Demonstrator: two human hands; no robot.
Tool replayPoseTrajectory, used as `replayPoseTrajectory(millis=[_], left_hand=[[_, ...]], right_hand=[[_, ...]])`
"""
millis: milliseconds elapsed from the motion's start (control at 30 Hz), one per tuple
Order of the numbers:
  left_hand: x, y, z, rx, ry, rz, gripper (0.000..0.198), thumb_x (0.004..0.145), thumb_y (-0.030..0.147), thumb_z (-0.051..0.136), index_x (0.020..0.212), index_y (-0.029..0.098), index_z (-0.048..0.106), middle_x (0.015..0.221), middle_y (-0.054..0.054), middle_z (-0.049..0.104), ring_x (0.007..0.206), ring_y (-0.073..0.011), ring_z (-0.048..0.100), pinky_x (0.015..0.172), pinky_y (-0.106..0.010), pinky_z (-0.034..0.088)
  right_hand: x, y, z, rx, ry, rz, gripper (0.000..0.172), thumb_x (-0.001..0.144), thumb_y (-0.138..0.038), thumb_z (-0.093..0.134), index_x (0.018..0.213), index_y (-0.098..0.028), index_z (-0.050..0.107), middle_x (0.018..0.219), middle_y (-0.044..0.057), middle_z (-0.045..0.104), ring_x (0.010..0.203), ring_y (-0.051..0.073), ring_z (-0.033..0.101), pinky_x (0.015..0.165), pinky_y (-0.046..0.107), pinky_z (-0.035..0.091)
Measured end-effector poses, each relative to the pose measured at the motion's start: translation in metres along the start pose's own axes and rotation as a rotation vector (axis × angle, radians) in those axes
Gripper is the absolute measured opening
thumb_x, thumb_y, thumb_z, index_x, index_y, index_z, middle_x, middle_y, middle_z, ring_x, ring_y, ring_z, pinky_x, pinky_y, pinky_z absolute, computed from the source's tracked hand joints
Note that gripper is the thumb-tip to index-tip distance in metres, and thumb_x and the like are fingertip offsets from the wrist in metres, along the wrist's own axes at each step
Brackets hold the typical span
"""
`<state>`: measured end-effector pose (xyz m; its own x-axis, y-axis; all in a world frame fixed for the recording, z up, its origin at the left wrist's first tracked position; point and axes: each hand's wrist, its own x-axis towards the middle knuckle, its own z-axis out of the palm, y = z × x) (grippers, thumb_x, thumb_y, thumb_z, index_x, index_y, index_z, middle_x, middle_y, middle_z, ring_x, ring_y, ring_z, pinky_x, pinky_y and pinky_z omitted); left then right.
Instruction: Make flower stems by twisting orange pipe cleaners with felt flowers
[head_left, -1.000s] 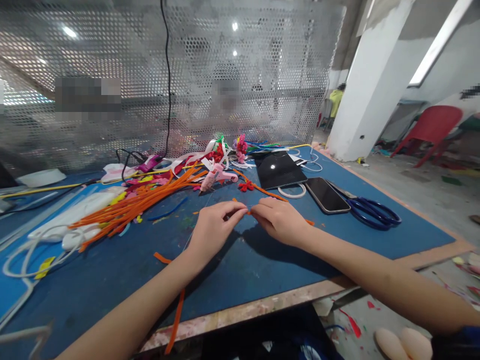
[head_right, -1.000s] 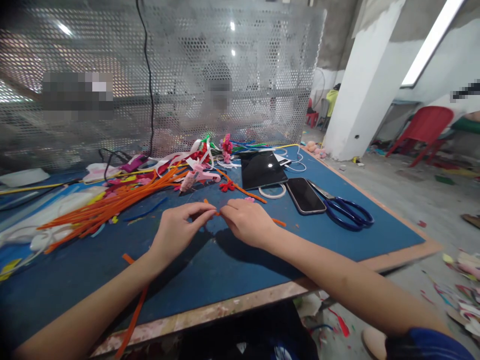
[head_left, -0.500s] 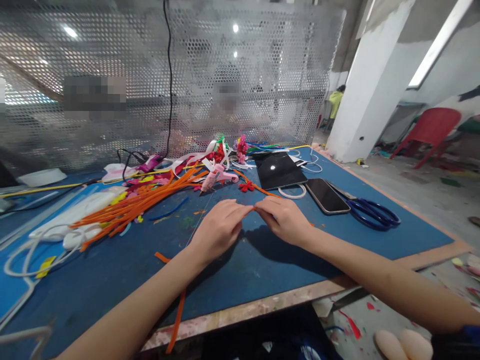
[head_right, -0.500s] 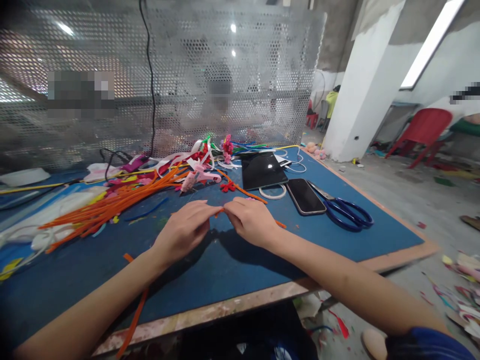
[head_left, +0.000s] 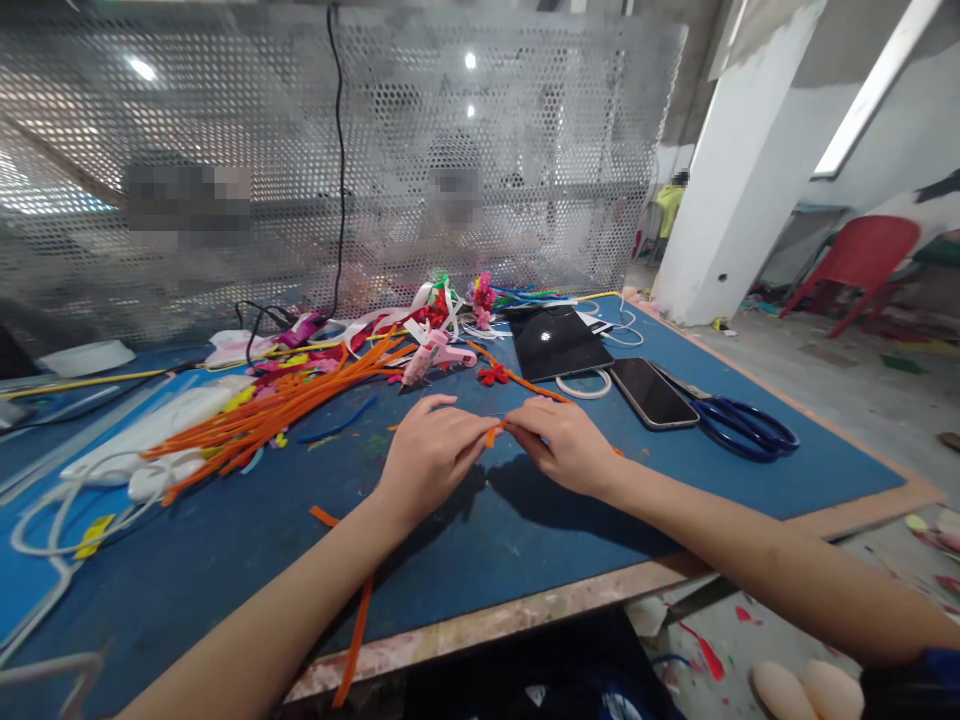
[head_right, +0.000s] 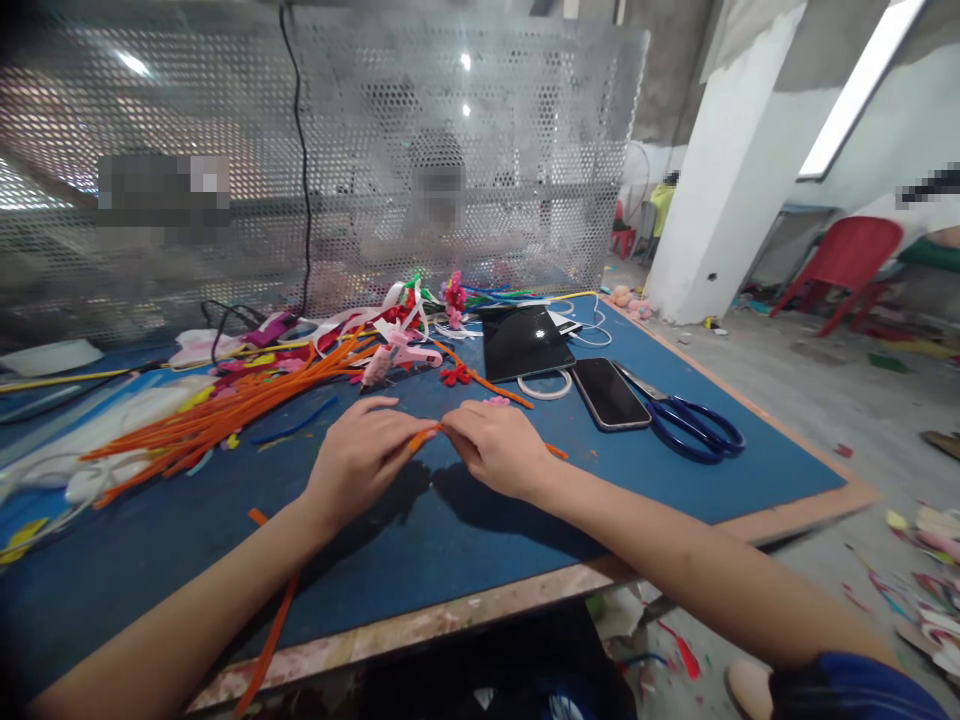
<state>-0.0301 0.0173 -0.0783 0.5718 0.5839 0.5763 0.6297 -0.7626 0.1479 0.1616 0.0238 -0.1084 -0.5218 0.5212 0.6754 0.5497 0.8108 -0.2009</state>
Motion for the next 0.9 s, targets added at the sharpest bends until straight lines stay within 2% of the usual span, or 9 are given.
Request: replayPoseTrajectory(millis=[67, 167, 233, 267, 367, 467, 567, 700, 900], left_hand=[[0.004, 0.004, 0.000, -0.277, -0.072, -0.287, 0.024, 0.083, 0.033, 0.052, 0.074, 0.018, 0.069, 0.076, -0.005, 0.072, 0.073, -0.0190, 0.065, 0.079, -0.036, 0.046], [0.008, 0.004, 0.000, -0.868, -0.272, -0.735, 0.029, 0.076, 0.041, 0.059, 0.067, 0.014, 0.066, 0.064, -0.005, 0.069, 0.062, -0.0169, 0.064, 0.066, -0.029, 0.050], [0.009, 0.003, 0.001, -1.134, -0.359, -0.921, 0.029, 0.070, 0.042, 0.065, 0.068, 0.013, 0.065, 0.062, -0.004, 0.067, 0.057, -0.0145, 0.063, 0.064, -0.027, 0.050], [0.009, 0.001, 0.001, -1.176, -0.358, -0.954, 0.029, 0.067, 0.041, 0.067, 0.069, 0.012, 0.065, 0.062, -0.003, 0.067, 0.057, -0.0134, 0.062, 0.063, -0.026, 0.050], [0.008, 0.001, 0.003, -0.999, -0.149, -0.827, 0.027, 0.061, 0.036, 0.074, 0.072, 0.013, 0.064, 0.064, -0.001, 0.066, 0.057, -0.0116, 0.061, 0.061, -0.022, 0.049], [0.005, 0.005, 0.005, -0.618, 0.154, -0.567, 0.023, 0.060, 0.031, 0.077, 0.067, 0.015, 0.062, 0.063, 0.001, 0.065, 0.058, -0.0114, 0.059, 0.059, -0.021, 0.047], [0.001, 0.009, 0.006, -0.332, 0.318, -0.318, 0.016, 0.068, 0.029, 0.072, 0.065, 0.015, 0.063, 0.063, 0.001, 0.065, 0.058, -0.0107, 0.058, 0.060, -0.021, 0.047], [-0.004, 0.007, 0.008, -0.170, 0.319, -0.054, 0.006, 0.077, 0.023, 0.065, 0.077, 0.017, 0.067, 0.073, -0.001, 0.068, 0.067, -0.0115, 0.062, 0.065, -0.021, 0.048], [-0.005, 0.000, 0.007, 0.121, 0.214, 0.187, 0.017, 0.084, 0.016, 0.055, 0.097, 0.017, 0.064, 0.086, -0.005, 0.068, 0.079, -0.0152, 0.061, 0.072, -0.027, 0.048]], right_hand=[[0.000, -0.001, -0.001, -0.099, 0.010, -0.041, 0.023, 0.092, -0.020, 0.037, 0.085, -0.014, 0.058, 0.071, 0.005, 0.058, 0.066, 0.014, 0.050, 0.061, 0.025, 0.034], [0.000, -0.003, -0.004, -0.241, 0.023, -0.137, 0.025, 0.090, -0.017, 0.036, 0.077, -0.015, 0.057, 0.064, 0.003, 0.054, 0.061, 0.014, 0.047, 0.058, 0.026, 0.030], [-0.001, -0.004, -0.005, -0.291, 0.027, -0.185, 0.026, 0.089, -0.016, 0.036, 0.073, -0.016, 0.057, 0.062, 0.002, 0.053, 0.059, 0.014, 0.046, 0.056, 0.026, 0.027], [-0.001, -0.005, -0.005, -0.301, 0.028, -0.193, 0.026, 0.089, -0.016, 0.036, 0.072, -0.016, 0.056, 0.062, 0.002, 0.052, 0.058, 0.013, 0.046, 0.056, 0.027, 0.027], [-0.001, -0.003, -0.004, -0.257, 0.018, -0.148, 0.024, 0.089, -0.017, 0.037, 0.075, -0.016, 0.057, 0.063, 0.002, 0.054, 0.059, 0.013, 0.047, 0.056, 0.026, 0.028], [-0.001, -0.002, -0.003, -0.129, 0.011, -0.064, 0.021, 0.089, -0.018, 0.039, 0.082, -0.015, 0.057, 0.068, 0.004, 0.059, 0.064, 0.014, 0.051, 0.059, 0.025, 0.032], [0.000, -0.003, -0.003, -0.001, 0.010, -0.020, 0.017, 0.089, -0.018, 0.040, 0.087, -0.014, 0.057, 0.075, 0.005, 0.062, 0.068, 0.014, 0.054, 0.062, 0.024, 0.035], [-0.001, -0.003, -0.003, 0.031, 0.014, 0.004, 0.017, 0.088, -0.018, 0.041, 0.087, -0.014, 0.058, 0.075, 0.006, 0.062, 0.068, 0.014, 0.053, 0.063, 0.025, 0.037], [-0.002, -0.003, -0.002, -0.002, 0.030, 0.028, 0.018, 0.089, -0.018, 0.040, 0.087, -0.014, 0.057, 0.075, 0.006, 0.062, 0.068, 0.015, 0.053, 0.063, 0.025, 0.037]])
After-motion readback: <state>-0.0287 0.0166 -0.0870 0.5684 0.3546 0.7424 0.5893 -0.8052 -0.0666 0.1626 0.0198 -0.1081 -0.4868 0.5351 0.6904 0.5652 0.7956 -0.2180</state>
